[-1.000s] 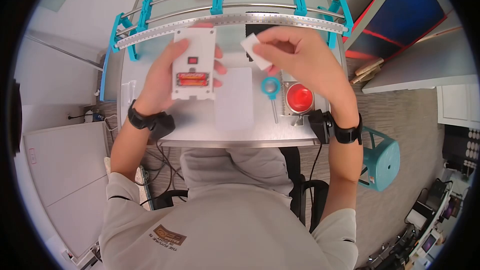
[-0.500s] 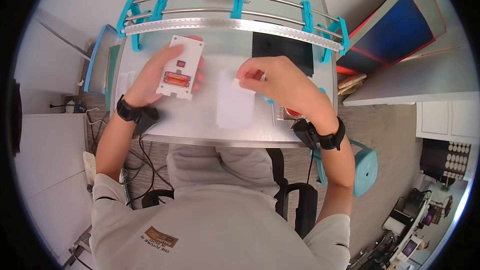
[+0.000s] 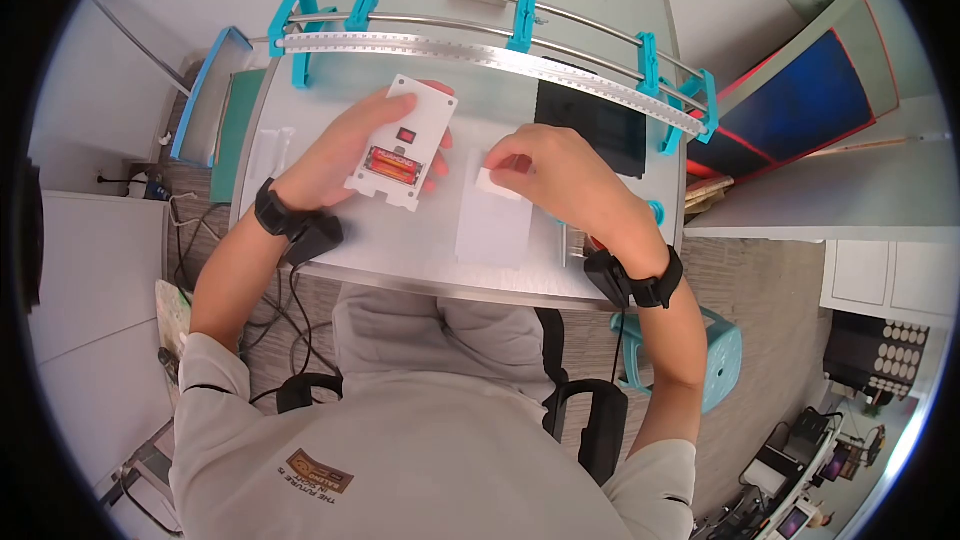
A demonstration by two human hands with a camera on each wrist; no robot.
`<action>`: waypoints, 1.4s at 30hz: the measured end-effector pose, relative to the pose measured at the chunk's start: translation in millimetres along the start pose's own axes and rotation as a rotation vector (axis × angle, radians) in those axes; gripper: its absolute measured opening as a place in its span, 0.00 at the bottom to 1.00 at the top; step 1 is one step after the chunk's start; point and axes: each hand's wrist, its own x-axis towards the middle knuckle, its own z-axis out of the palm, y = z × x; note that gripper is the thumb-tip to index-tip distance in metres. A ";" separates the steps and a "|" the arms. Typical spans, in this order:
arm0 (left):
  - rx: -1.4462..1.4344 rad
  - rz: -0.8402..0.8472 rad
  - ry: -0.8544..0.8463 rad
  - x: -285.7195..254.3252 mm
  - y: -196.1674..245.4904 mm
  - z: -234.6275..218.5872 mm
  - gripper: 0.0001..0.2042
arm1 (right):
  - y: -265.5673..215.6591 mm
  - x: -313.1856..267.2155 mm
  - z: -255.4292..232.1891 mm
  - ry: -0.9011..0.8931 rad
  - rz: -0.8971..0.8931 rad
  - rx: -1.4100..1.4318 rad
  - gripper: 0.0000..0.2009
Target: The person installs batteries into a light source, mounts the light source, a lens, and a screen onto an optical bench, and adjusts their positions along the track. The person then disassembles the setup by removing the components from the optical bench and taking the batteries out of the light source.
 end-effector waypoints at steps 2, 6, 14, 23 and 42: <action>0.009 -0.005 0.006 -0.1 -0.1 0.8 0.25 | 2.6 -0.1 1.4 0.008 -0.009 0.011 0.07; 0.006 0.002 0.013 0.3 -1.1 -0.6 0.25 | 2.9 -1.0 1.2 0.036 -0.078 -0.012 0.08; 0.019 0.005 0.023 0.9 0.1 -0.7 0.25 | 3.5 -8.3 0.2 0.013 -0.130 -0.120 0.10; 0.025 -0.005 0.028 1.5 -0.4 -1.9 0.26 | 9.5 -5.3 1.6 0.023 -0.162 -0.104 0.09; -0.248 -0.181 -0.121 -0.9 -9.6 -12.2 0.26 | -54.9 25.7 15.9 0.274 -0.754 -0.410 0.12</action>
